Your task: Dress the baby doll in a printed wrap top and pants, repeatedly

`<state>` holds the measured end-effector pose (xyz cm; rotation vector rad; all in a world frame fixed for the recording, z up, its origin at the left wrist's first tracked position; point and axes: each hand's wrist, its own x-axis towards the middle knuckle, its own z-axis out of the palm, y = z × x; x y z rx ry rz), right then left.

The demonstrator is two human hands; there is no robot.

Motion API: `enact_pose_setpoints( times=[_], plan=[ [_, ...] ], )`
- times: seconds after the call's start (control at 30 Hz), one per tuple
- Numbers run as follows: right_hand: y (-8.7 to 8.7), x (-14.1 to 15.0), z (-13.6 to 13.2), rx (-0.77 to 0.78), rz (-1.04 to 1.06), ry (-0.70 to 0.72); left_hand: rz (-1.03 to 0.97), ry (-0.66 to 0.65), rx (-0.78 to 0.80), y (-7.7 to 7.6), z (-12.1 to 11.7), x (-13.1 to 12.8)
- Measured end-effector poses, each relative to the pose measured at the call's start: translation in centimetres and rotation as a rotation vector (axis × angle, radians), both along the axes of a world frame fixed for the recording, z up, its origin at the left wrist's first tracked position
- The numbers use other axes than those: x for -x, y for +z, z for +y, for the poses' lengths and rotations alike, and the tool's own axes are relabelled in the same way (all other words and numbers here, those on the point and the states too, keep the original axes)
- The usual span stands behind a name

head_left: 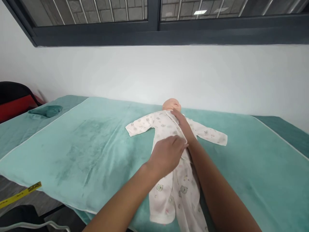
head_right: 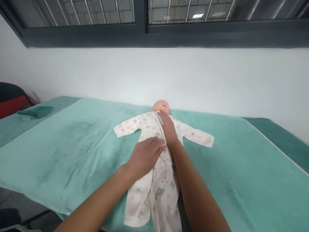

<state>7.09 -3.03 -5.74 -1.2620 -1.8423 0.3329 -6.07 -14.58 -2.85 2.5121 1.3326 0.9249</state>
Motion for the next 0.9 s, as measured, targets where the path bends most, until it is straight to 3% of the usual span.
enact_pose_setpoints(
  times=[0.07,0.17,0.27,0.37,0.47,0.6,0.77,0.9],
  plan=[
    [-0.1,-0.6,-0.4,-0.058,0.236,-0.081,0.039,-0.123,0.086,0.1,-0.3,0.4],
    [0.2,-0.9,-0.8,-0.022,0.398,-0.249,-0.186,-0.175,0.25,1.0,1.3,1.9],
    [0.9,-0.8,-0.4,0.107,0.255,-0.248,-0.457,0.137,0.222,1.6,5.6,2.8],
    [1.4,-0.7,0.3,0.152,0.11,-0.256,-0.448,0.406,0.196,1.0,10.8,2.3],
    [1.5,-0.8,0.8,0.127,0.063,-0.302,-0.443,0.344,0.228,0.5,14.1,0.9],
    [1.6,-1.2,1.1,0.164,0.062,-0.301,-0.616,0.108,0.309,0.8,15.1,-0.5],
    [1.7,-1.6,1.3,0.225,0.095,-0.277,-0.561,0.282,0.206,0.1,15.4,-1.0],
    [2.4,-1.3,1.4,0.215,0.145,-0.303,-0.447,0.325,0.163,-0.6,15.7,-1.2]
  ],
)
